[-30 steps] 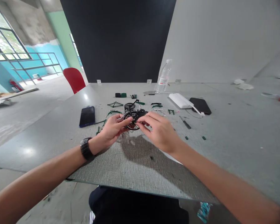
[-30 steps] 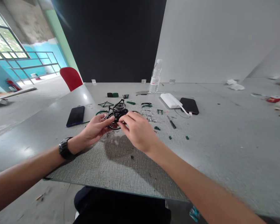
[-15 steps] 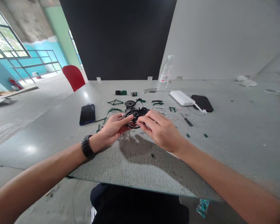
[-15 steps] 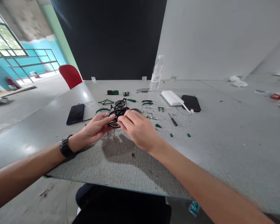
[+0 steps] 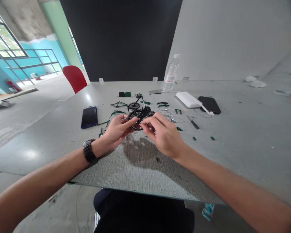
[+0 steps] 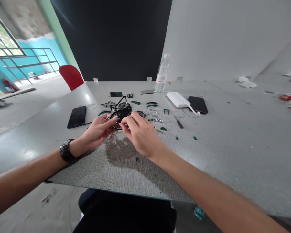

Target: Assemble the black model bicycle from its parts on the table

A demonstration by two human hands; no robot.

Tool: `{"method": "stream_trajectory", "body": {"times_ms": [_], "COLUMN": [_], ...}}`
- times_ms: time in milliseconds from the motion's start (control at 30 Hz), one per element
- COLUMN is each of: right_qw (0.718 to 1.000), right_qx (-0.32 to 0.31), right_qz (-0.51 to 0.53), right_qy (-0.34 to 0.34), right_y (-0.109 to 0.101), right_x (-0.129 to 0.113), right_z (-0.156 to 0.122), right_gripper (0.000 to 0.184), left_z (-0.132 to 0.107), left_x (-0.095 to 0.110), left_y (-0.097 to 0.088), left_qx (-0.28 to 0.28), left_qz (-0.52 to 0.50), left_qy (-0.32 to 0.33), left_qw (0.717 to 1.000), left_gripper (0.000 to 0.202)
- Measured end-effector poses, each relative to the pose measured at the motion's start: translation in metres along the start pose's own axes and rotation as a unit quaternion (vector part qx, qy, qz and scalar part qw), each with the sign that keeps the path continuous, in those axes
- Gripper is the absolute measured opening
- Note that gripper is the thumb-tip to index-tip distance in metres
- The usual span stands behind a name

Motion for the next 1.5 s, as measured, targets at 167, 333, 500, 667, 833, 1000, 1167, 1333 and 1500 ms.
{"method": "stream_trajectory", "body": {"times_ms": [167, 333, 500, 667, 833, 1000, 1167, 1333, 1500], "right_qw": [1.000, 1.000, 1.000, 0.999, 0.986, 0.894, 0.826, 0.794, 0.802], "right_qx": [0.010, 0.021, 0.008, 0.010, 0.009, -0.063, -0.062, -0.094, -0.093], "right_qz": [0.009, 0.019, 0.004, 0.040, 0.122, 0.337, 0.457, 0.487, 0.492], "right_qy": [0.016, 0.012, -0.019, 0.013, 0.111, 0.289, 0.325, 0.350, 0.326], "right_y": [0.004, 0.003, 0.000, -0.001, -0.001, 0.003, 0.008, 0.011, 0.009], "right_x": [-0.001, 0.000, 0.000, 0.000, 0.004, 0.012, 0.016, 0.018, 0.016], "right_z": [-0.002, -0.002, 0.001, 0.003, 0.005, 0.004, 0.003, -0.001, -0.001], "right_gripper": [0.016, 0.013, 0.014, 0.011, 0.007, 0.039, 0.052, 0.056, 0.052], "left_z": [-0.001, -0.001, -0.001, 0.001, 0.003, 0.006, 0.007, 0.005, 0.003], "left_x": [0.000, -0.002, -0.005, -0.008, -0.009, -0.012, -0.015, -0.015, -0.011], "left_y": [0.002, 0.001, -0.002, -0.004, -0.006, -0.007, -0.009, -0.008, -0.006], "left_qx": [0.006, 0.003, 0.006, 0.003, -0.010, -0.012, -0.019, -0.023, -0.020], "left_qz": [-0.002, 0.000, 0.000, -0.001, 0.000, 0.000, 0.017, 0.041, 0.067], "left_qy": [0.003, 0.003, 0.009, 0.028, 0.050, 0.089, 0.105, 0.118, 0.117], "left_qw": [1.000, 1.000, 1.000, 1.000, 0.999, 0.996, 0.994, 0.992, 0.991], "left_gripper": [0.033, 0.033, 0.032, 0.033, 0.031, 0.033, 0.038, 0.044, 0.036]}}
Point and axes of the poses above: each hand's wrist, its own z-axis towards the middle knuckle, its own y-axis out of the palm, x = y × z, the point moved 1 cm from there along z, towards the middle knuckle, and after that the axes turned 2 degrees about y, right-handed, at the moved point
